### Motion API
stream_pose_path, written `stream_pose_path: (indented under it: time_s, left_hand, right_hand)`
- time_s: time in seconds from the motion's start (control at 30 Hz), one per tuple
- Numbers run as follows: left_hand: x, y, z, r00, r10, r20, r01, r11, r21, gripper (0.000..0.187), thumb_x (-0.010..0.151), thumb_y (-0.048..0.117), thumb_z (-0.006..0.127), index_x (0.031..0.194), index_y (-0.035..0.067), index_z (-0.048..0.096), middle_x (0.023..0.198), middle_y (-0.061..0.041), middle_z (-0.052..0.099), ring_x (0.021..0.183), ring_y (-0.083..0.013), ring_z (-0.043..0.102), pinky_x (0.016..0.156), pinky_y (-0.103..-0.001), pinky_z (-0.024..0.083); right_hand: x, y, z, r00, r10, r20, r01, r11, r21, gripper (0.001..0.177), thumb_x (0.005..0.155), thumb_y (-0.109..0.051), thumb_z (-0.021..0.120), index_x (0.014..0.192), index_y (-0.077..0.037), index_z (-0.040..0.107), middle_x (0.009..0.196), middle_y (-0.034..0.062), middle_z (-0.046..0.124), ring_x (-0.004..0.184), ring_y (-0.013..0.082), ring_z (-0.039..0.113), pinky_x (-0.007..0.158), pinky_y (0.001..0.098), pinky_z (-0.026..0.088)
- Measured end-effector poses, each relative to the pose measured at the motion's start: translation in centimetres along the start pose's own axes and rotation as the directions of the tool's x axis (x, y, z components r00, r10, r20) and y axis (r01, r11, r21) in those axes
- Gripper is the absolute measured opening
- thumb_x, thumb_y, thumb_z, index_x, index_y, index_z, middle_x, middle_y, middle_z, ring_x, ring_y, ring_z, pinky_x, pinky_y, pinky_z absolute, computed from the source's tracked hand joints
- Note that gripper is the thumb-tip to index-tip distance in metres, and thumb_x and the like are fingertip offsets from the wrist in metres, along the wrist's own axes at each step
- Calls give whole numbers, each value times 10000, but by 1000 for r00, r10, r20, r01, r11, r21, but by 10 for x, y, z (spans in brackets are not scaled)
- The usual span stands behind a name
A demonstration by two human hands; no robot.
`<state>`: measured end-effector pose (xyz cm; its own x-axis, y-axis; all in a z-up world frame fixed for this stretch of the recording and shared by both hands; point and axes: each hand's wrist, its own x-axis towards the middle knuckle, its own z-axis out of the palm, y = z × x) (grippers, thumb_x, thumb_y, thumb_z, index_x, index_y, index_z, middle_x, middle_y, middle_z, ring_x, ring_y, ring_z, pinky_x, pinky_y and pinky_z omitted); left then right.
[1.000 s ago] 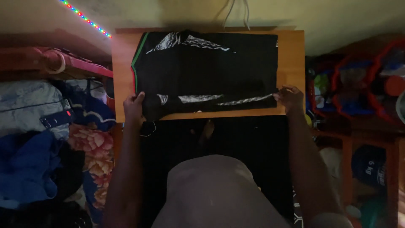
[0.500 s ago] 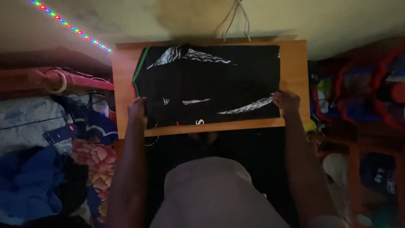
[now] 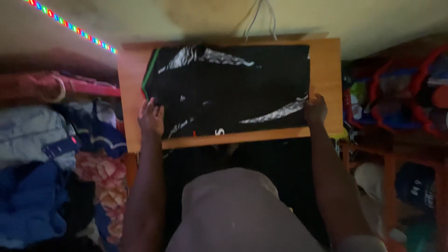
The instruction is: The person folds a black t-shirt on a wooden table. They smooth the fabric, fold the sides inward, then fold the shirt in half and press it flat.
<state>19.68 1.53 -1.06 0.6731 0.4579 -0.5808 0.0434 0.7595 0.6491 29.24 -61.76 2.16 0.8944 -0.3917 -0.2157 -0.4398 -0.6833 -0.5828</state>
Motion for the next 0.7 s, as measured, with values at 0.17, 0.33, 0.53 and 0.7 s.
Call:
stream_pose_path:
  time_s: [0.17, 0.33, 0.53, 0.7]
  left_hand:
    - [-32, -25, -5, 997, 15, -75, 13, 930, 368, 569, 919, 86, 733, 1433, -20, 514, 1149, -165, 675, 847, -244, 744, 713, -360, 655]
    - [-49, -36, 5, 999, 31, 39, -49, 778, 626, 562, 892, 137, 826, 1318, -27, 500, 933, -111, 695, 686, -170, 658, 498, -295, 478]
    - [-30, -24, 27, 908, 361, 214, -266, 101, 959, 516, 801, 359, 901, 978, -67, 671, 824, -237, 686, 713, -407, 656, 582, -479, 502]
    - [15, -21, 22, 923, 296, 244, -254, -8, 967, 467, 943, 427, 754, 928, -37, 702, 877, -275, 679, 837, -468, 663, 739, -528, 498]
  right_hand:
    - [-16, 19, 3, 992, -125, -4, 115, 918, -380, 612, 844, -417, 854, 1273, -31, 649, 1199, 238, 706, 1117, 425, 662, 924, 513, 526]
    - [-36, 35, -5, 990, 100, 102, -52, 918, -393, 541, 912, -448, 796, 1251, -45, 674, 1234, 223, 703, 1151, 403, 663, 966, 492, 533]
    - [-49, 35, -17, 974, 28, 223, 90, 861, -501, 510, 946, -417, 742, 1270, -29, 677, 1307, 185, 664, 1193, 363, 638, 992, 491, 505]
    - [-72, 16, -14, 996, -74, 55, 89, 917, -389, 480, 924, -353, 772, 1272, -35, 682, 1281, 201, 639, 1208, 372, 589, 1032, 503, 466]
